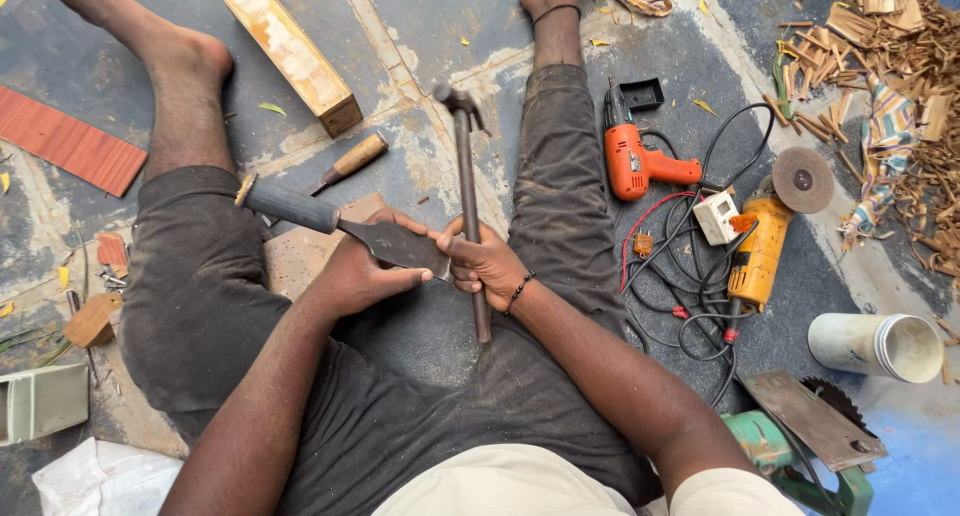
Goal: The person sits on the floor and uses a chisel and hammer to carve a small rectangular piece of wood. They repeatedly strike the chisel to remove wood chips, occasionally pausing to adjust the tool or inspect the work. The task involves manual shaping of the wood block using hand tools.
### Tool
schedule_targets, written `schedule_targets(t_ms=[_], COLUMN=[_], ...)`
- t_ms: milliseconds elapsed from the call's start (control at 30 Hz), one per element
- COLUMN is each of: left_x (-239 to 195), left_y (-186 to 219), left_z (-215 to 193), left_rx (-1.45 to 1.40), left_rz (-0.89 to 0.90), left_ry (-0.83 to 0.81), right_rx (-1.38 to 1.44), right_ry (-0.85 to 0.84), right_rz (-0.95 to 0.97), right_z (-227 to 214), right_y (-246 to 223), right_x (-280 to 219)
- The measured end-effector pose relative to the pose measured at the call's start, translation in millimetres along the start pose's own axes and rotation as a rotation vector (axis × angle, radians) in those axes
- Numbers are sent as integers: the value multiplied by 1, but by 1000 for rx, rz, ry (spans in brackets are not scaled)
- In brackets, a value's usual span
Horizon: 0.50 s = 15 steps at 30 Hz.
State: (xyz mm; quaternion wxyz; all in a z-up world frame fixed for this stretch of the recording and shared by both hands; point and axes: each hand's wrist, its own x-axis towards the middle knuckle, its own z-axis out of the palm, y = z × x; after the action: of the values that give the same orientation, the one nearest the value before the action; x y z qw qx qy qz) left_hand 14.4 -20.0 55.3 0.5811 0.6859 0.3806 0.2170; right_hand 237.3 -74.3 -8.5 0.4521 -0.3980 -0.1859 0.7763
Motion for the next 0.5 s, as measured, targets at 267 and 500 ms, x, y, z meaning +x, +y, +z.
schedule_targets(t_ms=[267,500], left_x=[1,3], left_y=[-3,-8], left_z=[-2,1], left_rx=[-76,-51], left_rz=[49,107], left_ry=[-14,0], right_rx=[156,205], right_ry=[-112,-164], right_rz=[146,212], right_z=[-11,-14], right_y=[2,3], right_x=[6,1])
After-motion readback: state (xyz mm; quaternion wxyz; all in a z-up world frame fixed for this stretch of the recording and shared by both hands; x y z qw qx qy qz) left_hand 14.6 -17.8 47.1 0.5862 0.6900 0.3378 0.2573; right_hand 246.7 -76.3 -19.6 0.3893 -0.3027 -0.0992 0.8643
